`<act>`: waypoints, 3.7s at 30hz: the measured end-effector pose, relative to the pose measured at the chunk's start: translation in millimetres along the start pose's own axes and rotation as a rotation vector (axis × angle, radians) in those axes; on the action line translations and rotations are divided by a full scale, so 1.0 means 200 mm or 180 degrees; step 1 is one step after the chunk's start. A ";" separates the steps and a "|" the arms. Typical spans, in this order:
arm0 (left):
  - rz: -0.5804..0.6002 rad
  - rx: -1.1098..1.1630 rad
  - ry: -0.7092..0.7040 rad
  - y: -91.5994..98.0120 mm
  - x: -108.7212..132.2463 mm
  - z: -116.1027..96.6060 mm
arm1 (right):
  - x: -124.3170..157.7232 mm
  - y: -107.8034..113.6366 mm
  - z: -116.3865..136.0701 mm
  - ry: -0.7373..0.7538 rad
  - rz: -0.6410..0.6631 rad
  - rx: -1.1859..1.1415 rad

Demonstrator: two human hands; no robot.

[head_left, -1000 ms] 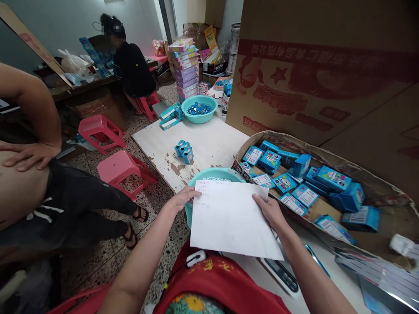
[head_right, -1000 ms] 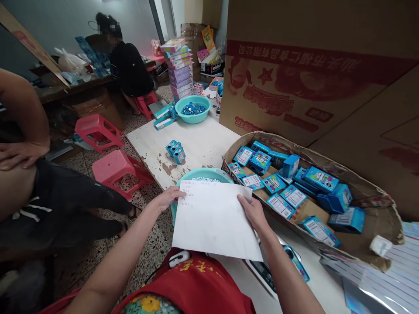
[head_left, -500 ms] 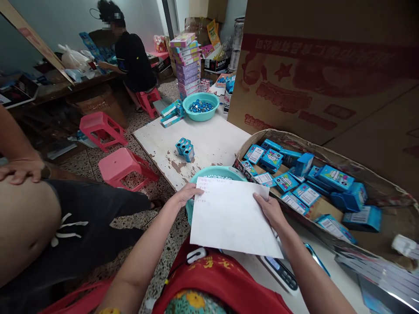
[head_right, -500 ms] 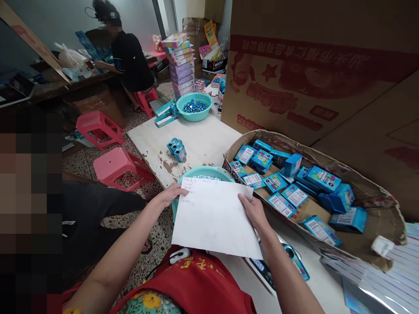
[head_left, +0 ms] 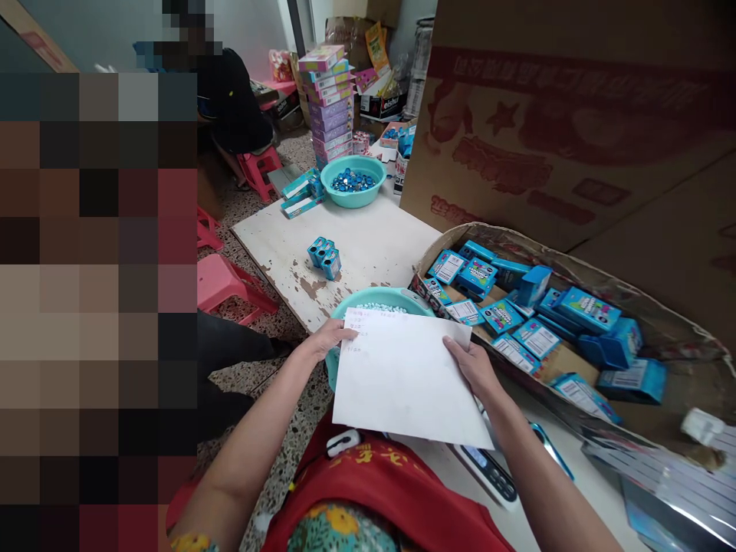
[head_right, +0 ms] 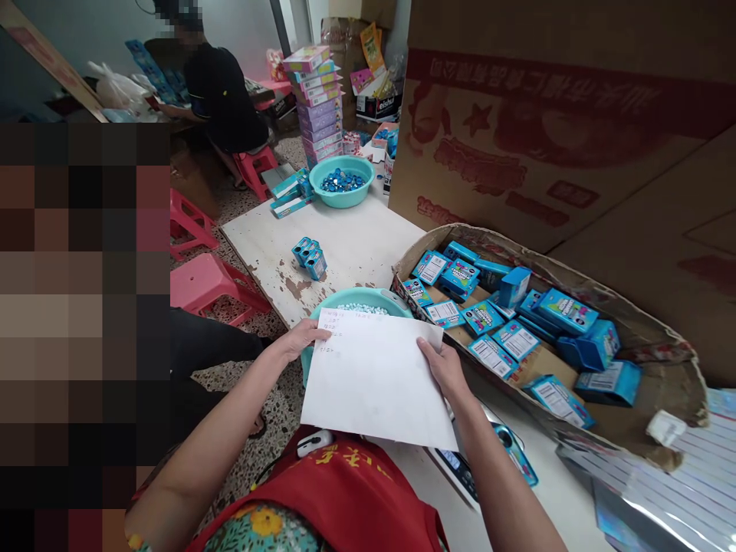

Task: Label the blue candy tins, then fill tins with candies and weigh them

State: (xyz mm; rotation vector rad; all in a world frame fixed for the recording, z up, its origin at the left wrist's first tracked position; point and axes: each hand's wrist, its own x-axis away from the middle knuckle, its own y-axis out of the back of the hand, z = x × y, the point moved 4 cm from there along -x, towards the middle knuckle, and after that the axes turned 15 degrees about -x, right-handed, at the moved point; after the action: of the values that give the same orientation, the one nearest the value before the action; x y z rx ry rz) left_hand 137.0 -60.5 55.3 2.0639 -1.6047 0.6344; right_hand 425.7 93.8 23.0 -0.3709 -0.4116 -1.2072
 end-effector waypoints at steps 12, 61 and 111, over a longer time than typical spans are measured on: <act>0.0006 0.0044 -0.0019 -0.01 0.00 0.03 | -0.02 0.02 -0.04 0.0017 0.0048 0.0060; -0.0058 0.0166 0.0025 -0.02 0.00 0.06 | -0.02 -0.01 -0.04 0.0143 0.0101 0.0066; 0.0036 0.0352 0.0037 0.02 0.00 0.14 | -0.05 0.01 -0.08 0.0118 0.0021 0.0084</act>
State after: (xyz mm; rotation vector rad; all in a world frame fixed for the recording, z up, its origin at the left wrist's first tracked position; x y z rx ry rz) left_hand 135.6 -77.9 33.9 2.1267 -1.6087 0.7535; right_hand 425.2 95.5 4.1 -0.3265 -0.3936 -1.1996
